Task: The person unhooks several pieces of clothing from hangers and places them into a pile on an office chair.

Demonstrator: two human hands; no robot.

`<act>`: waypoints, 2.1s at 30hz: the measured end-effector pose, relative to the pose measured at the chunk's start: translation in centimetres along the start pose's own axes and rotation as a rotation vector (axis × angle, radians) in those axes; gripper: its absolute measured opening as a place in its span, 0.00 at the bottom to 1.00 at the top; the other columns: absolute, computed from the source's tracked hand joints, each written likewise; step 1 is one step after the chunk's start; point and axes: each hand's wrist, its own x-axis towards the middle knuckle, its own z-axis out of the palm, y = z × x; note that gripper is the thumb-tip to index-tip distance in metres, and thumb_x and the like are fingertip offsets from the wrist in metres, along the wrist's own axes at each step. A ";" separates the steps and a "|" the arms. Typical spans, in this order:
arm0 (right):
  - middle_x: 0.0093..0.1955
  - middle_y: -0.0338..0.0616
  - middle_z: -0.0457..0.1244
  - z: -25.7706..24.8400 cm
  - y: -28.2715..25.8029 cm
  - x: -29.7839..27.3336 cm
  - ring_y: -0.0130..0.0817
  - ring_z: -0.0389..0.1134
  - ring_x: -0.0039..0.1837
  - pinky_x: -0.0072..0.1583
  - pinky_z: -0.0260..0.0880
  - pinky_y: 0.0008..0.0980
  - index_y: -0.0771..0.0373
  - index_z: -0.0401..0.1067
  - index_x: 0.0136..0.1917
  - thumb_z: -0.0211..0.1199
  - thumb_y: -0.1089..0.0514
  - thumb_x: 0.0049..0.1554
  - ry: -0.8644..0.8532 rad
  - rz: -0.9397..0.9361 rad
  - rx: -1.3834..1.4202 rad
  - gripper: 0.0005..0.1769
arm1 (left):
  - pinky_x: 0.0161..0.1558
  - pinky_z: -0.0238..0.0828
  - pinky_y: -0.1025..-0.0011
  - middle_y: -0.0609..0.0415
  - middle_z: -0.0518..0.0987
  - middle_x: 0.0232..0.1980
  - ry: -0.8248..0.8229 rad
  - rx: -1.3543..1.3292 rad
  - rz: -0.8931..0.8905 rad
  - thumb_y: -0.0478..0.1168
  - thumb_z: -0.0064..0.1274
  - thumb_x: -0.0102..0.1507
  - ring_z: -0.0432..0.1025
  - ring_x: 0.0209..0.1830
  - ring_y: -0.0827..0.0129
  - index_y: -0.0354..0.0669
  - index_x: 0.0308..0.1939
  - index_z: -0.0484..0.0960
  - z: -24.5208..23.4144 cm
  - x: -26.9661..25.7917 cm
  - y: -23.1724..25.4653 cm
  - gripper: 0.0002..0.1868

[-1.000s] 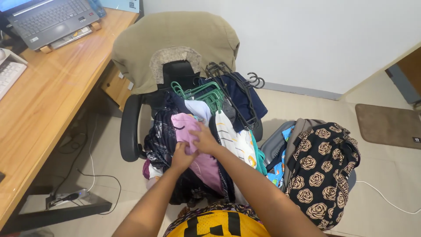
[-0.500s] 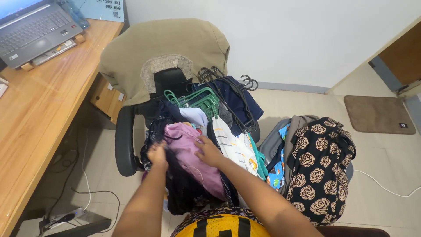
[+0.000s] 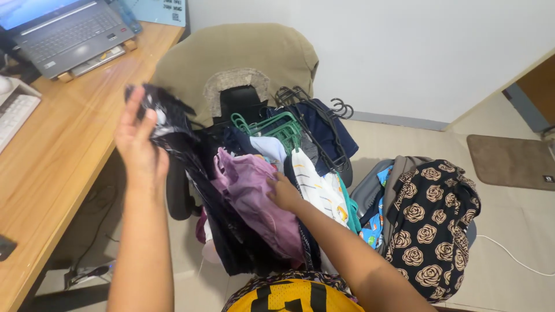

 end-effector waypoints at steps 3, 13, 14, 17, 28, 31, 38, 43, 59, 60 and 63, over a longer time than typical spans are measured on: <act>0.73 0.56 0.54 -0.9 -2.4 0.9 0.56 0.57 0.72 0.68 0.59 0.49 0.57 0.71 0.64 0.67 0.52 0.53 -0.067 0.158 -0.136 0.25 | 0.66 0.76 0.65 0.44 0.78 0.64 -0.141 -0.087 -0.012 0.25 0.54 0.70 0.77 0.60 0.63 0.33 0.72 0.73 2.5 -0.9 5.1 0.25; 0.70 0.66 0.61 3.7 -9.2 4.2 0.55 0.66 0.68 0.62 0.65 0.44 0.66 0.68 0.73 0.66 0.52 0.58 -0.247 0.169 1.260 0.33 | 0.71 0.67 0.68 0.50 0.74 0.68 -0.440 -0.218 0.110 0.26 0.54 0.74 0.71 0.65 0.66 0.42 0.74 0.69 6.5 -3.6 13.2 0.25; 0.70 0.65 0.61 3.6 -10.0 3.5 0.54 0.66 0.68 0.62 0.65 0.44 0.66 0.68 0.73 0.67 0.51 0.57 -0.368 0.168 1.249 0.33 | 0.72 0.66 0.70 0.52 0.73 0.69 -0.470 -0.192 0.147 0.26 0.53 0.75 0.70 0.66 0.67 0.43 0.75 0.68 6.0 -3.4 13.4 0.25; 0.69 0.61 0.63 2.0 -14.4 -0.3 0.51 0.66 0.69 0.65 0.64 0.43 0.66 0.70 0.71 0.69 0.48 0.55 -0.732 0.107 1.074 0.35 | 0.72 0.66 0.69 0.51 0.73 0.69 -0.457 -0.154 0.186 0.30 0.52 0.74 0.70 0.66 0.67 0.43 0.75 0.68 4.6 -2.4 13.3 0.24; 0.73 0.48 0.60 -11.6 -29.2 -9.9 0.36 0.59 0.75 0.77 0.53 0.30 0.60 0.64 0.72 0.54 0.32 0.68 -0.734 -0.696 0.924 0.34 | 0.70 0.64 0.66 0.49 0.72 0.70 -0.102 0.027 -0.159 0.42 0.48 0.70 0.68 0.67 0.63 0.43 0.73 0.69 -0.5 -1.4 6.0 0.26; 0.57 0.48 0.71 -14.3 -30.8 -9.8 0.37 0.72 0.62 0.72 0.68 0.33 0.66 0.74 0.58 0.61 0.42 0.68 -0.704 -0.538 0.676 0.23 | 0.70 0.64 0.65 0.49 0.72 0.70 -0.040 0.114 -0.430 0.46 0.47 0.69 0.68 0.68 0.63 0.43 0.72 0.69 -2.6 -3.9 2.2 0.27; 0.51 0.42 0.70 -21.3 -26.5 -10.7 0.28 0.69 0.53 0.57 0.73 0.33 0.64 0.77 0.57 0.63 0.47 0.64 -0.214 -0.049 0.864 0.18 | 0.69 0.63 0.63 0.47 0.72 0.71 -0.213 0.111 -1.322 0.54 0.45 0.67 0.67 0.69 0.61 0.42 0.71 0.69 -3.6 -15.8 -6.6 0.32; 0.55 0.41 0.66 -29.5 -18.7 -14.7 0.31 0.66 0.56 0.58 0.70 0.39 0.68 0.76 0.55 0.64 0.48 0.61 0.586 0.389 0.597 0.20 | 0.72 0.59 0.67 0.57 0.69 0.75 -0.593 0.101 -1.427 0.57 0.42 0.66 0.64 0.74 0.69 0.55 0.73 0.66 0.1 -21.7 -10.7 0.32; 0.46 0.52 0.70 -45.7 -10.7 -30.9 0.39 0.73 0.43 0.49 0.77 0.39 0.72 0.71 0.68 0.65 0.45 0.66 0.966 0.348 1.044 0.30 | 0.59 0.69 0.66 0.45 0.81 0.55 -1.769 0.144 -0.971 0.62 0.57 0.65 0.74 0.57 0.59 0.33 0.64 0.78 19.4 -39.8 -17.1 0.37; 0.43 0.45 0.69 -47.0 -8.1 -30.8 0.33 0.71 0.42 0.47 0.75 0.34 0.71 0.72 0.67 0.65 0.47 0.64 1.009 0.412 0.977 0.28 | 0.59 0.69 0.66 0.45 0.81 0.55 -1.770 0.143 -0.971 0.62 0.57 0.65 0.74 0.57 0.59 0.33 0.64 0.78 20.5 -40.7 -18.2 0.37; 0.40 0.35 0.69 -50.2 -0.5 -30.2 0.26 0.69 0.39 0.44 0.73 0.27 0.70 0.73 0.64 0.70 0.49 0.61 1.116 0.611 0.777 0.26 | 0.62 0.70 0.63 0.37 0.81 0.58 -1.683 0.070 -1.023 0.59 0.58 0.65 0.74 0.59 0.55 0.27 0.66 0.76 23.5 -42.8 -21.1 0.38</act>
